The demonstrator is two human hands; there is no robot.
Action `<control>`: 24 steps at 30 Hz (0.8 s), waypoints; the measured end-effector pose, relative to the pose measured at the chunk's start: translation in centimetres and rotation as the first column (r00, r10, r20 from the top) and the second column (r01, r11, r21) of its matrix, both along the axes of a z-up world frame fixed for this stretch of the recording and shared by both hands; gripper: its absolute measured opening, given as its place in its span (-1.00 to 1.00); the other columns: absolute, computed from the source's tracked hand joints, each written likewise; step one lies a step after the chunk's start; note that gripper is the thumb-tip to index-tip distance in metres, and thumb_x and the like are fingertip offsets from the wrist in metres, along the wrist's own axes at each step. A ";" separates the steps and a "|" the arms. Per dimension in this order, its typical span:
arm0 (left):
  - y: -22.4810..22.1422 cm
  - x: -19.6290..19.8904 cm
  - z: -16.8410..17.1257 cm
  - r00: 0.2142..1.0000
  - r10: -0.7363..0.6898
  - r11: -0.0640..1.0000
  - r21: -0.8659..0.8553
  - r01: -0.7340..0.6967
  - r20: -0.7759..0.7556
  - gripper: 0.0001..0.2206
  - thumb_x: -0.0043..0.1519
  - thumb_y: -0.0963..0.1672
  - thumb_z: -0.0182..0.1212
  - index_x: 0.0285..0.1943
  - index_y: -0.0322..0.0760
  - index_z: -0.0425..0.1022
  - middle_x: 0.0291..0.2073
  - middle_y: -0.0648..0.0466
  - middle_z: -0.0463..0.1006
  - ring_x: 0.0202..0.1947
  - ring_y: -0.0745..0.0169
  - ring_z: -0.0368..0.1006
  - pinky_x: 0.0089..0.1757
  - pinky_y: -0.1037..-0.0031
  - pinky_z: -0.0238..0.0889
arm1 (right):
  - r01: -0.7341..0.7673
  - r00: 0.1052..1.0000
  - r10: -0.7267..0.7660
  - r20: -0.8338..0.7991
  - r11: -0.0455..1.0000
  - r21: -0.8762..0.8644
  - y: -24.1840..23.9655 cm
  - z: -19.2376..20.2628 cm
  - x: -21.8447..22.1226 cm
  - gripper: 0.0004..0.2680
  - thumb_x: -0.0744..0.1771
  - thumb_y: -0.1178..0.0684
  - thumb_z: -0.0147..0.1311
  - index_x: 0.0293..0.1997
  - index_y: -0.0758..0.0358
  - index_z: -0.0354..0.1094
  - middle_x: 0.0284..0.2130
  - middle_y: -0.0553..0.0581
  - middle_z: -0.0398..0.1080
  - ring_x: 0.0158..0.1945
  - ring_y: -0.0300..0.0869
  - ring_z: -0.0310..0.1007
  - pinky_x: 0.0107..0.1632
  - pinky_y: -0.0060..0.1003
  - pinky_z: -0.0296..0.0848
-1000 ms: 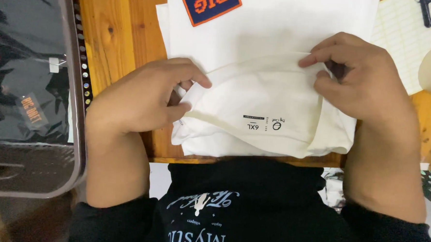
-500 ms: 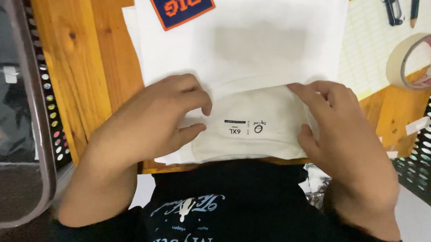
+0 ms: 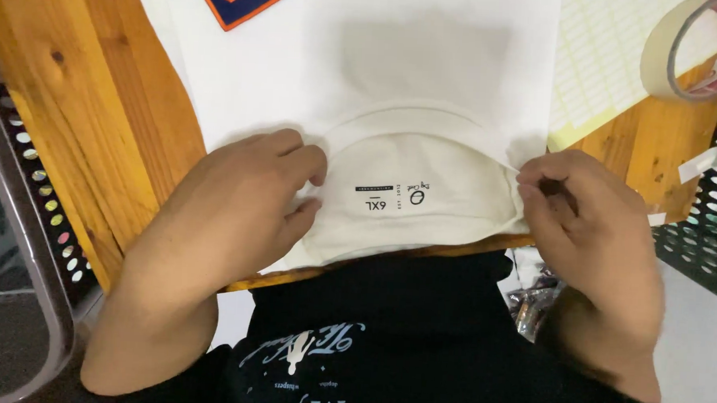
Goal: Folding a white t-shirt and using a pen to mark or adjust a label on the garment.
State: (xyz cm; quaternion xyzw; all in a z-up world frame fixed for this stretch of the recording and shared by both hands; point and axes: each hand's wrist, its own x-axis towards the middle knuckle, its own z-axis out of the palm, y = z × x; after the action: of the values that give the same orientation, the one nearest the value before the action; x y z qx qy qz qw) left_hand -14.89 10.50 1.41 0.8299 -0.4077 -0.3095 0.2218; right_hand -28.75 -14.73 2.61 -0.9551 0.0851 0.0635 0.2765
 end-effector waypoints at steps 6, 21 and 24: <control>-0.3 0.0 0.4 1.000 0.005 0.988 0.157 -0.003 -0.013 -0.94 0.03 -0.14 0.08 -0.41 -0.18 0.31 -0.56 0.15 0.27 -0.50 0.15 0.24 -0.57 0.31 0.09 | -0.074 0.997 0.065 0.046 0.973 0.220 -0.4 -0.5 -0.5 -0.81 0.21 0.40 -0.20 -0.29 0.32 0.35 -0.12 0.26 0.25 -0.06 -0.09 0.29 -0.05 -0.35 0.31; 4.3 -4.5 0.9 0.991 0.123 0.982 -0.153 -0.114 0.057 -0.68 -0.11 -0.17 0.28 -0.18 -0.32 0.38 -0.21 0.02 0.32 -0.17 0.07 0.22 -0.17 0.32 0.19 | -0.260 0.966 0.260 0.008 0.961 0.094 -2.8 -1.0 -1.5 -0.71 0.13 0.26 0.05 -0.09 0.38 0.28 -0.07 0.21 0.25 0.02 -0.01 0.18 0.15 -0.15 0.17; 5.2 -4.9 0.6 0.979 0.201 0.925 -0.322 -0.199 -0.026 -0.77 -0.02 -0.29 0.09 -0.16 -0.42 0.33 -0.16 -0.06 0.32 -0.13 0.03 0.24 -0.08 0.34 0.15 | -0.278 0.961 0.275 0.037 0.954 0.115 -3.7 -1.6 -2.1 -0.77 0.18 0.31 -0.03 -0.12 0.35 0.31 -0.11 0.20 0.31 -0.07 -0.10 0.25 -0.01 -0.29 0.31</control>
State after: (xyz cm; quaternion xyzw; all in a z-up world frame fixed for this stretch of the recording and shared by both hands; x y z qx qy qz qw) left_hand -19.78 15.74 2.04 0.8207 -0.3669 -0.2112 0.3837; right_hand -30.82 -18.48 1.03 -0.9401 -0.0561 0.0964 0.3221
